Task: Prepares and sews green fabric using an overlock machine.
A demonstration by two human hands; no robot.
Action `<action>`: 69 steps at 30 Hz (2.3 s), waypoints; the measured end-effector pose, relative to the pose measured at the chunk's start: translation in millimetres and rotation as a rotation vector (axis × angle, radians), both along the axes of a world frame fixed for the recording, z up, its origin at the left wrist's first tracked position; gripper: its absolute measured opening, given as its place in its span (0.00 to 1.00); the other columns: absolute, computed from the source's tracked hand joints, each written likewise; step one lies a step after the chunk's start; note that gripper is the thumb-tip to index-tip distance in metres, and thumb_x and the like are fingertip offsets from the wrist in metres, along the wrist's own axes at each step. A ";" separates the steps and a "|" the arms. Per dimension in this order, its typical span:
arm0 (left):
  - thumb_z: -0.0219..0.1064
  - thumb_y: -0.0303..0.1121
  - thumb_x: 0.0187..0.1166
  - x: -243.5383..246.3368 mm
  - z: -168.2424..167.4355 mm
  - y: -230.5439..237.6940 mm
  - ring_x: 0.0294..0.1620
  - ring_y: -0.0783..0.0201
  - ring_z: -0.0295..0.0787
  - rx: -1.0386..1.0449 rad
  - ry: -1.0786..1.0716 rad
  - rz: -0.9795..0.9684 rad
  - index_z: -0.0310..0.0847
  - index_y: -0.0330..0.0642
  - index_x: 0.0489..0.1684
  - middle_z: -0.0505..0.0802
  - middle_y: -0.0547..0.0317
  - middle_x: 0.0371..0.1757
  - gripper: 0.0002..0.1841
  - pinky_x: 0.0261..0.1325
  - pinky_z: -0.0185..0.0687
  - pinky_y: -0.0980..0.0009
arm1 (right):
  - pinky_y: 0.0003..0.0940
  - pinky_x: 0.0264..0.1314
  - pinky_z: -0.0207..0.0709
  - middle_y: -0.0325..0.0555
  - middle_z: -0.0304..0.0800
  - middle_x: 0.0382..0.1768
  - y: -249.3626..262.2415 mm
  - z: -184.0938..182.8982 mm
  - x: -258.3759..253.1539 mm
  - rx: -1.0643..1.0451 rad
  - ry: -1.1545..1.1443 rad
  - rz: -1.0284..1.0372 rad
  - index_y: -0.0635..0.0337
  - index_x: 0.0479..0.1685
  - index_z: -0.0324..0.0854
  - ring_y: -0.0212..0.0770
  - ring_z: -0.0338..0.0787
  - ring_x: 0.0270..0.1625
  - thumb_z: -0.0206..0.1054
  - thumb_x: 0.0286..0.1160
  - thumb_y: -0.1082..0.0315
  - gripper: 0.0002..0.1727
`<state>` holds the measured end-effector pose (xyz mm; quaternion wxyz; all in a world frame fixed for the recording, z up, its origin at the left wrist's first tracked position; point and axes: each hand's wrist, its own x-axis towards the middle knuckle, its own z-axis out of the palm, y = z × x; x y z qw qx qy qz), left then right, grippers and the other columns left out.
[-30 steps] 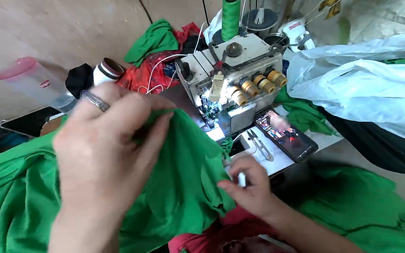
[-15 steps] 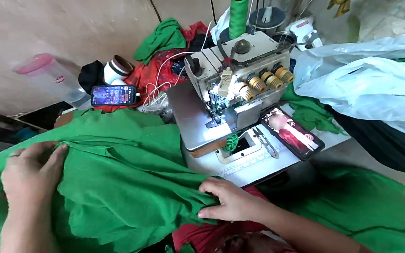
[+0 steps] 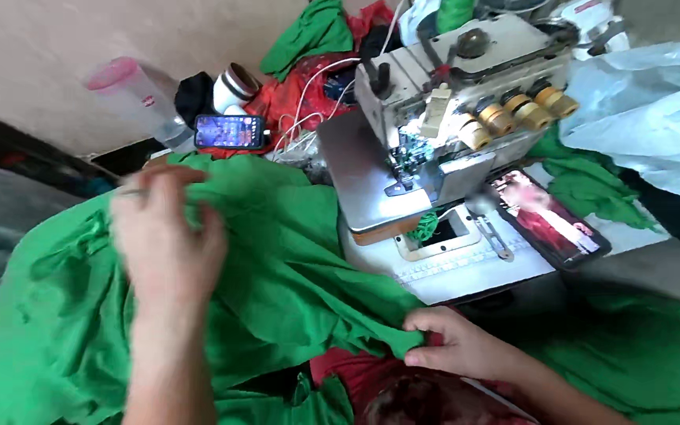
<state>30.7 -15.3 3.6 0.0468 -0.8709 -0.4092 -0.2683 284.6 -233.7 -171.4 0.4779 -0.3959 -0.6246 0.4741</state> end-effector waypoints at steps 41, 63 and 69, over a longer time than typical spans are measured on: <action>0.72 0.38 0.78 65.9 -57.5 -78.6 0.32 0.86 0.83 -0.891 -0.221 -0.636 0.83 0.44 0.41 0.89 0.74 0.32 0.08 0.37 0.79 0.90 | 0.21 0.70 0.76 0.54 0.90 0.61 42.9 26.3 -14.7 0.272 0.134 -0.269 0.70 0.25 0.83 0.28 0.83 0.69 0.53 0.90 0.50 0.32; 0.65 0.37 0.83 55.1 -59.2 -59.2 0.32 0.89 0.83 -0.812 -0.291 -0.492 0.92 0.48 0.45 0.92 0.78 0.33 0.09 0.36 0.78 0.91 | 0.11 0.45 0.75 0.42 0.84 0.34 19.8 22.8 -3.7 0.184 0.117 -0.227 0.66 0.33 0.79 0.20 0.82 0.42 0.77 0.70 0.65 0.14; 0.70 0.44 0.81 52.8 -55.5 -60.4 0.32 0.88 0.85 -0.910 -0.442 -0.566 0.92 0.54 0.40 0.93 0.82 0.32 0.08 0.37 0.80 0.90 | 0.13 0.44 0.74 0.43 0.83 0.32 19.5 21.1 1.7 0.166 0.132 -0.177 0.69 0.34 0.81 0.21 0.81 0.39 0.60 0.87 0.63 0.17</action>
